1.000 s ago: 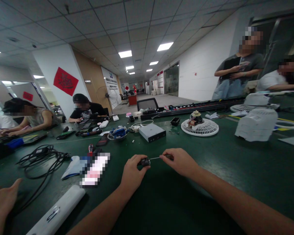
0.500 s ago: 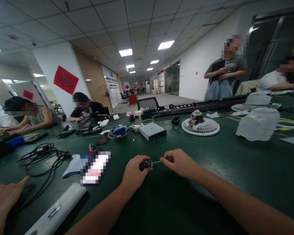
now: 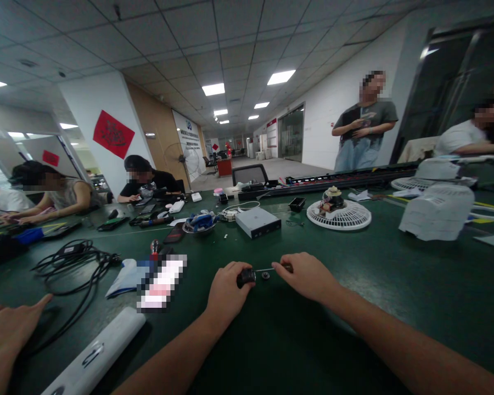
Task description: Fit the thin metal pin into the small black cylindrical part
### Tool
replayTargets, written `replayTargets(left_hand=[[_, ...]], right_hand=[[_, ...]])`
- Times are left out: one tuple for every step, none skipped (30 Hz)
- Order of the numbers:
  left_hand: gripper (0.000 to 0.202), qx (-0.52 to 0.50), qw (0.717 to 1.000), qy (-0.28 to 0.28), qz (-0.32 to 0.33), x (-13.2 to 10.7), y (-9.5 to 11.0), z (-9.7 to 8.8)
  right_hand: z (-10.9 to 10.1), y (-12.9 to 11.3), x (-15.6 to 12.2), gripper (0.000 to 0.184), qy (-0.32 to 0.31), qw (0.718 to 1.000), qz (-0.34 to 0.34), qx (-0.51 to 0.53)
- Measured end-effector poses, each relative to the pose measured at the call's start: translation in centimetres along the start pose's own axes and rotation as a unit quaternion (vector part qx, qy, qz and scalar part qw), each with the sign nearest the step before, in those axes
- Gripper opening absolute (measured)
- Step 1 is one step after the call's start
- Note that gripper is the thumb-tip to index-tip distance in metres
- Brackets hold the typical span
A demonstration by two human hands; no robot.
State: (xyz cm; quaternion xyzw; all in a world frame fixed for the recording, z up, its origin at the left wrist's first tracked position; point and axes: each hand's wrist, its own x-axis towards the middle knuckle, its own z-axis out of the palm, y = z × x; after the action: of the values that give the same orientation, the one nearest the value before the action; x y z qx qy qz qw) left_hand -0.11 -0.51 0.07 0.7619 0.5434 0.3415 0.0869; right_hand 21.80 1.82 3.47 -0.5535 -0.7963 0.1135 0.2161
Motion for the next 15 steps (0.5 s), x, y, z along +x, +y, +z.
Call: replayTargets(left_hand=[[0.034, 0.0, 1.0, 0.011, -0.008, 0.0, -0.2, 0.1], [0.036, 0.0, 0.999, 0.024, -0.021, 0.0, -0.4, 0.2], [0.039, 0.0, 0.999, 0.036, -0.04, 0.1, -0.6, 0.3], [0.039, 0.001, 0.998, 0.044, -0.053, 0.1, -0.9, 0.4], [0.039, 0.002, 0.997, 0.048, -0.062, 0.2, -1.1, 0.4], [0.039, 0.001, 0.996, 0.051, -0.067, 0.2, -1.3, 0.5], [0.038, 0.0, 0.996, 0.052, -0.068, 0.2, -1.5, 0.6], [0.036, 0.001, 0.996, 0.052, -0.066, 0.2, -1.6, 0.6], [0.034, 0.003, 0.997, 0.05, -0.064, 0.2, -1.6, 0.6], [0.032, 0.007, 0.997, 0.048, -0.06, 0.2, -1.6, 0.7], [0.031, 0.011, 0.997, 0.043, -0.057, 0.2, -1.6, 0.7], [0.031, 0.013, 0.998, 0.037, -0.053, 0.1, -1.5, 0.7], [0.032, 0.013, 0.998, 0.031, -0.05, 0.1, -1.4, 0.7], [0.033, 0.011, 0.998, 0.024, -0.048, 0.0, -1.3, 0.6], [0.034, 0.009, 0.999, 0.016, -0.045, 0.0, -1.1, 0.5]], right_hand=[[0.1, 0.0, 0.0, 0.04, 0.006, 1.0, 0.01, -0.005], [0.2, 0.0, 0.0, 0.039, 0.009, 1.0, 0.018, -0.002], [0.4, 0.0, 0.0, 0.038, 0.009, 1.0, 0.025, 0.012], [0.6, 0.0, 0.0, 0.035, 0.003, 0.999, 0.028, 0.034], [1.0, 0.0, 0.1, 0.032, -0.003, 0.998, 0.029, 0.058], [1.4, 0.0, 0.2, 0.03, -0.017, 0.996, 0.025, 0.088], [1.8, 0.0, 0.4, 0.027, -0.017, 0.994, 0.011, 0.105], [2.3, -0.1, 0.5, 0.024, -0.014, 0.994, -0.002, 0.107], [2.7, -0.1, 0.6, 0.02, -0.014, 0.994, -0.011, 0.104], [3.1, -0.2, 0.7, 0.016, -0.014, 0.995, -0.015, 0.099], [3.4, -0.3, 0.8, 0.013, -0.02, 0.995, -0.015, 0.094], [3.6, -0.3, 0.8, 0.01, -0.025, 0.995, -0.017, 0.093], [3.6, -0.4, 0.8, 0.007, -0.033, 0.995, -0.015, 0.096], [3.6, -0.4, 0.8, 0.005, -0.04, 0.994, -0.011, 0.106], [3.5, -0.4, 0.7, 0.005, -0.047, 0.992, -0.006, 0.12]])
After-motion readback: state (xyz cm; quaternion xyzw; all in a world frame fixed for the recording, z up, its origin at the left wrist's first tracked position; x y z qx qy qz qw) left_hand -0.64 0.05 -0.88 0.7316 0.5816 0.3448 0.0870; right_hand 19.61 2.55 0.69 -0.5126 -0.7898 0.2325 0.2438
